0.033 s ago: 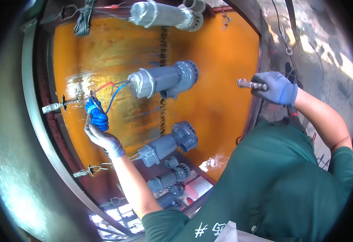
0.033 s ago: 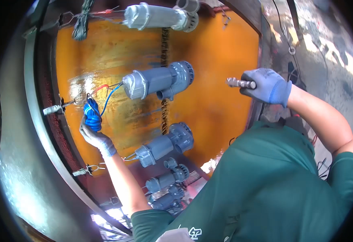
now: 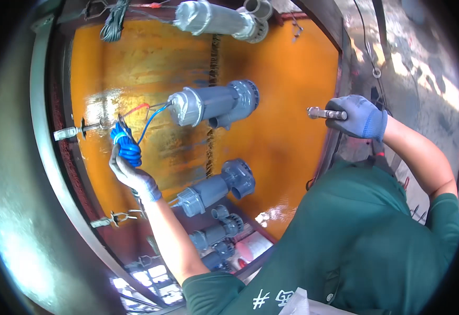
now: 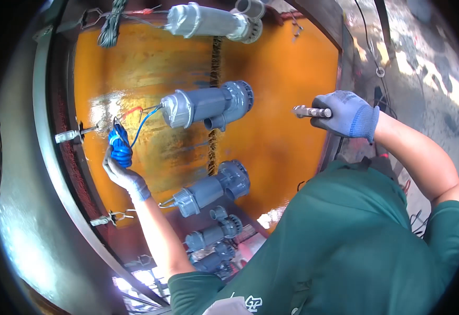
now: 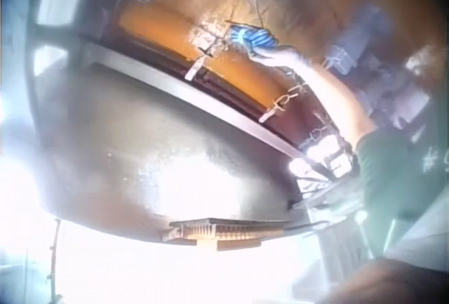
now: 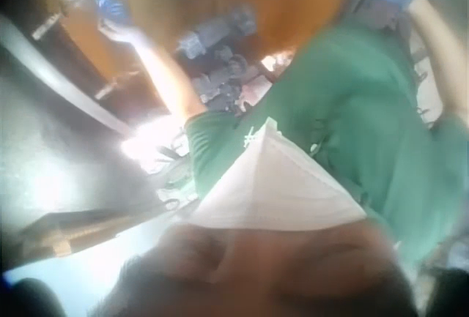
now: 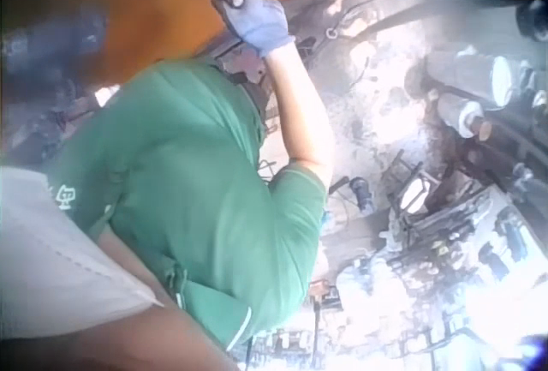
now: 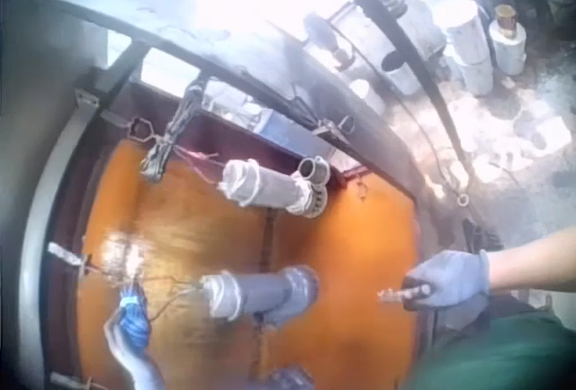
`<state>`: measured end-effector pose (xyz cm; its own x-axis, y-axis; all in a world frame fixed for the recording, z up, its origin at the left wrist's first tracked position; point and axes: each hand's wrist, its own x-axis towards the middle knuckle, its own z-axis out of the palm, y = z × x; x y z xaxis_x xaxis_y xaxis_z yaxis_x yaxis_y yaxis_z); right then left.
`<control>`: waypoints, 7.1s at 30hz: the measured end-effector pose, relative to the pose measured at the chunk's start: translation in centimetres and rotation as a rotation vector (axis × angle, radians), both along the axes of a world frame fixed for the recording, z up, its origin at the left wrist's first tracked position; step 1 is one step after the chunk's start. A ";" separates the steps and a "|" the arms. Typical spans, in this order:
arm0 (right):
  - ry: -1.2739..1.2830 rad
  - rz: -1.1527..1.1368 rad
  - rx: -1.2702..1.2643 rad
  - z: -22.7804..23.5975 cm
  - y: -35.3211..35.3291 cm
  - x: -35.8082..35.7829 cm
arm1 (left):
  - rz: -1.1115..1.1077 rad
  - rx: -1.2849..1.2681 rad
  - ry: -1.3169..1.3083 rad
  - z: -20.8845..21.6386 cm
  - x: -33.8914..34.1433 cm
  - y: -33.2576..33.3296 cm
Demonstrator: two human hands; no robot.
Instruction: The person uses a spray gun to apply a gray coating to industrial pumps hanging from hooks, and then uses a wooden pole to stir a liquid in a bucket and apply it to a metal surface.
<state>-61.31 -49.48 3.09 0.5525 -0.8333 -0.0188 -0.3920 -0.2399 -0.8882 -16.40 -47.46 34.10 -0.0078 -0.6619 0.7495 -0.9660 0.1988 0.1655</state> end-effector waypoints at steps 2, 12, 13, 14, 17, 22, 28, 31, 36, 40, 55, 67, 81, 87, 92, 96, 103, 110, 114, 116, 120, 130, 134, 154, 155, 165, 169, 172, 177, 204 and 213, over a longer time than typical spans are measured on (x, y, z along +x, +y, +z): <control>-0.089 0.051 -0.135 4.3 -1.0 -0.2 | -0.015 0.003 0.132 0.1 -0.6 0.5; -0.191 0.406 -0.291 22.3 -3.3 1.4 | -0.065 -0.032 0.387 -0.2 4.2 2.6; -0.086 0.446 -0.298 23.1 -3.3 1.4 | -0.087 -0.040 0.333 -0.2 4.2 2.6; -0.067 0.456 -0.305 23.0 -3.7 1.8 | -0.107 -0.047 0.278 -0.4 4.2 2.6; -0.161 0.188 -0.327 23.6 -4.2 2.3 | -0.117 -0.068 0.246 -0.3 4.9 3.0; -0.283 0.216 -0.492 22.8 -5.8 1.8 | -0.038 -0.112 0.110 -0.5 7.2 3.1; -0.406 0.148 -0.463 23.5 -8.2 2.5 | 0.112 -0.139 -0.065 0.7 10.1 2.5; -0.325 0.265 -0.504 24.5 -8.1 3.5 | 0.222 -0.184 -0.228 1.6 12.1 3.0; -0.227 0.223 -0.492 26.5 -7.9 4.9 | 0.221 -0.376 0.019 -0.8 10.5 5.5; -0.299 0.377 -0.373 27.0 -8.1 4.8 | -0.091 -0.361 0.643 -8.6 2.2 9.6; -0.341 0.293 -0.407 27.4 -11.0 7.8 | 0.723 0.895 0.820 -54.4 -7.3 45.8; -0.357 0.446 -0.396 25.6 -12.8 8.3 | 0.976 1.029 1.133 -49.6 -10.7 46.7; -0.126 0.303 -0.704 26.3 -13.6 7.2 | 0.782 0.908 1.230 -50.1 -9.5 44.6; -0.060 0.398 -0.516 28.0 -12.6 7.4 | 0.907 1.101 1.066 -57.0 -8.4 51.4; -0.289 0.348 -0.463 27.3 -15.0 7.6 | 0.960 1.074 1.263 -58.4 -8.1 51.6; -0.114 0.408 -0.525 28.7 -12.2 9.2 | 1.006 1.033 1.163 -52.4 -10.6 47.7; -0.118 0.286 -0.336 31.7 -10.1 9.3 | 0.823 1.225 0.917 -60.0 -7.6 49.9; 0.020 0.189 -0.309 30.6 -12.8 7.6 | 0.852 1.208 0.903 -61.2 -5.9 50.8; -0.092 0.292 -0.601 24.8 -15.0 5.5 | 0.602 0.900 0.860 -49.3 -7.4 40.5; -0.020 0.393 -0.519 25.4 -13.7 5.7 | 0.559 0.780 0.966 -49.6 -5.0 37.6; 0.047 0.088 -0.633 21.8 -15.5 3.3 | 0.275 0.534 0.885 -36.1 -3.3 23.0; -0.258 0.249 -0.456 20.8 -12.7 3.2 | -0.192 -0.346 -0.281 1.2 -7.4 -4.5; -0.148 0.310 -0.372 20.7 -13.0 3.0 | -0.124 -0.016 -0.101 4.9 -7.6 -8.2; 0.292 0.435 -0.342 34.3 -9.3 5.7 | -0.282 -0.126 0.084 -0.2 -1.1 -0.4; 0.249 0.516 -0.204 36.1 -8.9 6.0 | -0.278 -0.110 0.135 -0.5 -0.5 -0.1; 0.053 0.526 -1.090 33.6 -8.4 11.2 | -0.366 -0.156 0.343 -0.9 1.6 1.6; 0.156 0.425 -0.650 36.5 -7.2 10.6 | -0.340 -0.154 0.378 -1.2 2.2 1.9; 0.146 0.452 -0.618 36.7 -6.4 10.6 | -0.338 -0.170 0.414 -1.2 2.7 2.2; 0.256 0.561 -0.318 36.2 -8.4 9.3 | -0.198 -0.211 0.489 -1.2 4.8 2.6; 0.331 0.513 -0.744 40.9 -8.9 14.9 | 0.186 -0.237 0.384 -1.1 19.1 -2.7; 0.121 0.653 -0.631 34.7 -9.1 14.2 | 0.216 -0.263 0.323 -1.6 17.8 -2.2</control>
